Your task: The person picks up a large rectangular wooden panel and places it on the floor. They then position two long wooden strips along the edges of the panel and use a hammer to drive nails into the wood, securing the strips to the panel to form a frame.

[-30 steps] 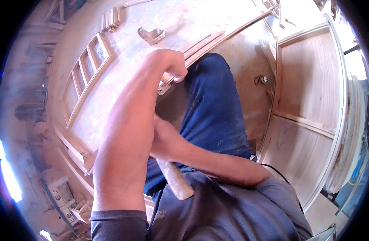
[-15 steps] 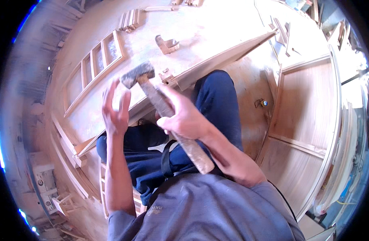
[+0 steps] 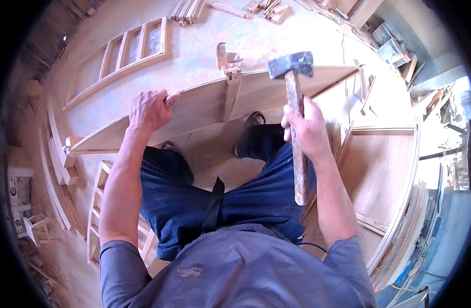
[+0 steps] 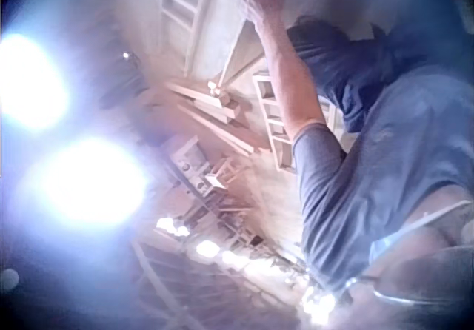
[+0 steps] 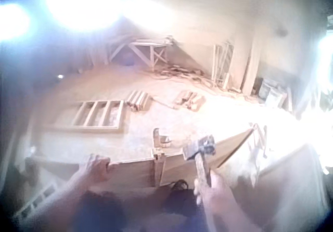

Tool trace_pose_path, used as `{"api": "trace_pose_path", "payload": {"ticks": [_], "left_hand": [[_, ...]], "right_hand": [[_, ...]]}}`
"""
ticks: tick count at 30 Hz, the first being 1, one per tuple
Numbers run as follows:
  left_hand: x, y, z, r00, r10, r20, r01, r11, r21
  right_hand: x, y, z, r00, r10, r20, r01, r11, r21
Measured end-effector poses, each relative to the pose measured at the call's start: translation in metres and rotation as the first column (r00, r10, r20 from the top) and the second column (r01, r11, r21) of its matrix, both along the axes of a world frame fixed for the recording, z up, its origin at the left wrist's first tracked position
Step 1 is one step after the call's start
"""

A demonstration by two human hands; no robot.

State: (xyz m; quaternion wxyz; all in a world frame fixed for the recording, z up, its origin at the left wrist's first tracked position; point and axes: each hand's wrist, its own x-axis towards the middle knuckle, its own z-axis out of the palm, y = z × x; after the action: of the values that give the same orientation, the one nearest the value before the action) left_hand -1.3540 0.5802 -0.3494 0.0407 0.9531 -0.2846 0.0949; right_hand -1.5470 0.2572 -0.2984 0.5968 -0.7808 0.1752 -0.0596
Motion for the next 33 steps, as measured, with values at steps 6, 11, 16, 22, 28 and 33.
{"api": "trace_pose_path", "payload": {"ticks": [6, 11, 16, 22, 28, 33], "left_hand": [[0.015, -0.004, 0.001, 1.0, 0.014, -0.009, -0.014, 1.0, -0.012], [0.018, -0.004, 0.008, 0.998, 0.043, -0.048, -0.043, 0.999, 0.007], [0.024, -0.01, 0.001, 1.0, 0.017, -0.022, -0.018, 0.999, -0.04], [0.026, -0.021, 0.002, 0.997, 0.014, -0.07, -0.02, 0.996, -0.088], [0.034, -0.001, -0.002, 0.974, 0.073, -0.216, -0.072, 0.997, 0.016], [0.035, -0.009, 0.003, 0.967, -0.019, -0.253, -0.015, 0.991, -0.132]], "right_hand": [[0.061, -0.001, 0.001, 0.966, 0.077, -0.249, -0.23, 0.698, -0.679], [0.079, -0.006, 0.016, 0.977, 0.048, -0.206, -0.174, 0.734, -0.656], [0.082, -0.012, -0.002, 0.957, 0.076, -0.282, -0.255, 0.688, -0.68], [0.077, -0.016, -0.001, 0.972, 0.014, -0.235, -0.163, 0.763, -0.625], [0.078, 0.014, 0.015, 0.993, 0.069, -0.098, -0.119, 0.689, -0.715], [0.083, 0.07, 0.036, 0.965, 0.148, -0.216, -0.244, 0.805, -0.54]]}}
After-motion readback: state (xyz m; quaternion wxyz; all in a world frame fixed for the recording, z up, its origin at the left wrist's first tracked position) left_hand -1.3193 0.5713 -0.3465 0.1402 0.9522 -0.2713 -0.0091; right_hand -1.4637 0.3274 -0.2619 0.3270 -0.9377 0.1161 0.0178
